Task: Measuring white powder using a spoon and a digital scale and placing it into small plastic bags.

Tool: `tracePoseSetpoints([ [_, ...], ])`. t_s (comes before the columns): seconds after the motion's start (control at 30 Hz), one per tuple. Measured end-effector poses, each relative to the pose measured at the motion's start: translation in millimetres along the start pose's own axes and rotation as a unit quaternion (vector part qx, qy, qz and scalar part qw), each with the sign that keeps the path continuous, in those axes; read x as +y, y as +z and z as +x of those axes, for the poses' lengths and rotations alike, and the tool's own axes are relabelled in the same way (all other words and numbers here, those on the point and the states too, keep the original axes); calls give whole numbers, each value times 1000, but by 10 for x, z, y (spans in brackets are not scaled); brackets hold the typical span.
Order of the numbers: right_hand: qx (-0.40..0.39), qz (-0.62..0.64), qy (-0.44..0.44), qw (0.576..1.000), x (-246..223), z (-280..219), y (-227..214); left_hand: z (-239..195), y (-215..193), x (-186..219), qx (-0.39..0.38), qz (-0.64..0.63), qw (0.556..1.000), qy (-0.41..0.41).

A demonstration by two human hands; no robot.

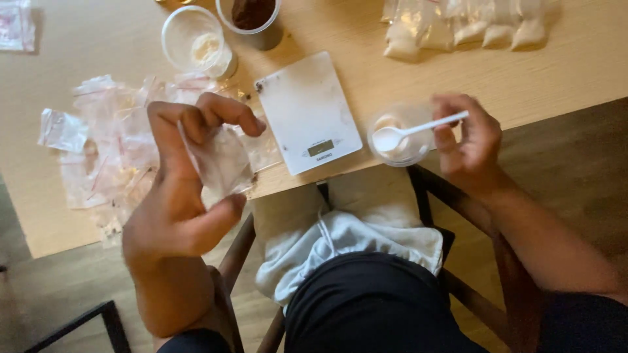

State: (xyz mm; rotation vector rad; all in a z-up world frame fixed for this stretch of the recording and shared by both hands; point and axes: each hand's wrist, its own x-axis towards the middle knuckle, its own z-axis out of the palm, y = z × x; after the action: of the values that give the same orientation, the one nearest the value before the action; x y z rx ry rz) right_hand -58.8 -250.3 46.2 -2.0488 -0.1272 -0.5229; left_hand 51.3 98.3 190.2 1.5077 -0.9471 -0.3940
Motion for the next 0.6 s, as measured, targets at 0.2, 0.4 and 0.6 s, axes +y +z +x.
tracePoseSetpoints([
  [0.2,123,6,28,992,8,149,-44,102,129,17,20,116,993,4],
  [0.4,101,-91,-127,983,-722,384,-40,223,334,-93,72,199,975,64],
  [0.6,-114,-133,-96,980,-1627,751,243,302,638,-182,104,267,957,35],
])
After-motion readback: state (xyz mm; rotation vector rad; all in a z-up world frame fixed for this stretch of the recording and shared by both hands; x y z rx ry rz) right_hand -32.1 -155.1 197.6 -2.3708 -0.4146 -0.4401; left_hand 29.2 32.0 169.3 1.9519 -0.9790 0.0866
